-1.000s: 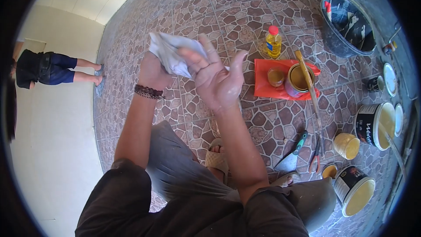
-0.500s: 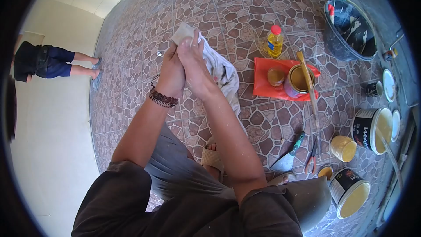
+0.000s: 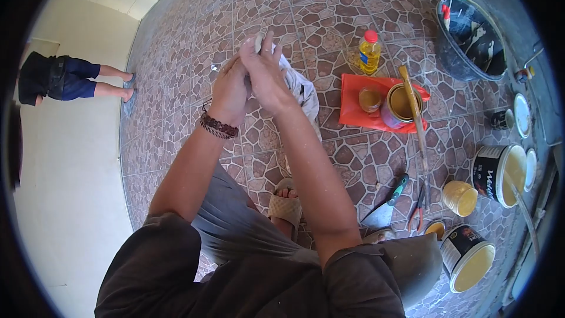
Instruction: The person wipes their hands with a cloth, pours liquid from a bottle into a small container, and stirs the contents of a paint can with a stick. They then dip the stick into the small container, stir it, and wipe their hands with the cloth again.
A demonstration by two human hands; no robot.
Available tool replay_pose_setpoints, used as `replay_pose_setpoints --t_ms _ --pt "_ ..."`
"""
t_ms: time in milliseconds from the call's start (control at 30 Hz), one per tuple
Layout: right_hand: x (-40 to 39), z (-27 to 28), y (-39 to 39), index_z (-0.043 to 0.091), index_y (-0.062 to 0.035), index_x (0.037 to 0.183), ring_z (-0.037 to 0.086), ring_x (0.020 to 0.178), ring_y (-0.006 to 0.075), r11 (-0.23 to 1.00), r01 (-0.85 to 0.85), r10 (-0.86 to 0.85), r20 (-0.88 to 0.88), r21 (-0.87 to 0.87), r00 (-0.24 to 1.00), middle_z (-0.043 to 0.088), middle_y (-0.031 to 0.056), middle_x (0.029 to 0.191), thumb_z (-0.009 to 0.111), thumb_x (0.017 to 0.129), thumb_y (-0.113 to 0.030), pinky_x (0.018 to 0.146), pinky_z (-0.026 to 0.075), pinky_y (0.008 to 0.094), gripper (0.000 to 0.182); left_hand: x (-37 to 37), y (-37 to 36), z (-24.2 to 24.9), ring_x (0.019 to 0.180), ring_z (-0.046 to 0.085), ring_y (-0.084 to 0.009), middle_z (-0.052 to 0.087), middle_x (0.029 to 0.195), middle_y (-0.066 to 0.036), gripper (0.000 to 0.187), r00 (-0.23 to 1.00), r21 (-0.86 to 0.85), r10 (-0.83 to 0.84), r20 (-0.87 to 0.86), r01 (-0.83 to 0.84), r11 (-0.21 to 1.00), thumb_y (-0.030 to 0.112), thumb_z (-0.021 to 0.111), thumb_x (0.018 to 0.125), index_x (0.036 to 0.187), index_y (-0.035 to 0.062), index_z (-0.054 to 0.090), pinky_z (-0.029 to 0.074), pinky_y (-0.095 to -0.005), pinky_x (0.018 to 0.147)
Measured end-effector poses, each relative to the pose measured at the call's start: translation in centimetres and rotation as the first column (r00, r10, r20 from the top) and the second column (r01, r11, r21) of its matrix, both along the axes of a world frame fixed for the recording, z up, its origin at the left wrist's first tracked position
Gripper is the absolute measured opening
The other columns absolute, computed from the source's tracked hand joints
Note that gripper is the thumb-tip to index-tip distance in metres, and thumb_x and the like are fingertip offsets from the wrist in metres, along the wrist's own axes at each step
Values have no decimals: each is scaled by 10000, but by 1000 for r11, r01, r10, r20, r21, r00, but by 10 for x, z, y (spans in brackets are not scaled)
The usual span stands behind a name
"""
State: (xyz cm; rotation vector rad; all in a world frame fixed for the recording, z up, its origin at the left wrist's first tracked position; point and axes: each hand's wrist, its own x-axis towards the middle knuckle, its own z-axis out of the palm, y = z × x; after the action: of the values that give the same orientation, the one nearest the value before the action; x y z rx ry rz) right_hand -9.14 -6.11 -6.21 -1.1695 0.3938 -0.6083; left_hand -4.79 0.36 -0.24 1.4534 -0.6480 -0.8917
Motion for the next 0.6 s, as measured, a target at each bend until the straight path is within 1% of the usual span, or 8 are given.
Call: replay_pose_setpoints --t_ms 67,100,200,267,333,400,433,600 --pt "-12 26 15 103 -40 1497 -98 1431 389 976 16 -70 -245 -218 967 -35 214 1558 227 843 -777 1107 -27 597 994 8 -3 -12 862 563 -129 613 988 -15 357 994 -73 94 -59 -99 992 311 489 983 1181 28 580 462 -284 796" --pt "-12 26 21 120 -38 1494 -93 1431 393 971 -11 -38 -201 -239 979 -33 214 1558 240 846 -771 1108 -27 596 986 52 -8 -52 1380 302 -320 174 1554 -122 707 959 -106 -116 -259 91 990 358 720 816 1422 195 394 350 -429 1087" --pt "-16 31 54 193 -28 1480 -73 1431 402 963 29 -45 -53 -267 998 -18 222 1557 272 867 -738 1109 -24 595 941 56 -9 -20 838 551 -128 606 954 -12 331 969 80 248 0 -247 966 313 482 985 1102 26 598 456 -280 790" --pt "-13 29 47 223 -18 1470 -53 1435 394 998 -29 31 35 -56 999 54 247 1547 261 885 -719 1120 -20 569 914 36 -5 -15 832 546 -133 607 926 -20 342 976 -75 179 -128 -189 979 324 473 987 1035 12 605 452 -286 757" --pt "7 7 24 228 -30 1472 -40 1440 379 983 79 -110 -183 -168 977 130 251 1535 234 893 -714 1123 -19 561 896 13 2 -10 829 544 -137 598 964 -40 334 960 45 53 276 -68 997 308 472 986 1091 10 580 463 -301 745" --pt "-22 9 -4 241 -53 1474 -40 1441 373 913 -260 185 248 314 951 181 243 1526 212 900 -710 1115 -34 577 873 5 0 -21 851 552 -141 601 989 -52 331 970 30 39 240 -48 998 301 467 988 1104 11 576 470 -311 745" --pt "-17 13 10 373 23 1390 267 1393 284 987 10 -54 276 160 959 335 225 1454 251 914 -699 1127 223 359 873 3 -1 -28 872 560 -145 604 1014 -63 328 980 17 29 195 -33 999 293 463 991 1118 12 572 478 -320 746" --pt "-25 30 28 197 -10 1473 -2 1434 402 991 73 -83 -87 -110 993 145 230 1538 194 912 -695 1151 12 485 886 18 -2 -13 993 580 -164 619 1082 -104 346 968 -89 131 -214 -152 984 272 439 1002 1173 -2 562 487 -306 797"
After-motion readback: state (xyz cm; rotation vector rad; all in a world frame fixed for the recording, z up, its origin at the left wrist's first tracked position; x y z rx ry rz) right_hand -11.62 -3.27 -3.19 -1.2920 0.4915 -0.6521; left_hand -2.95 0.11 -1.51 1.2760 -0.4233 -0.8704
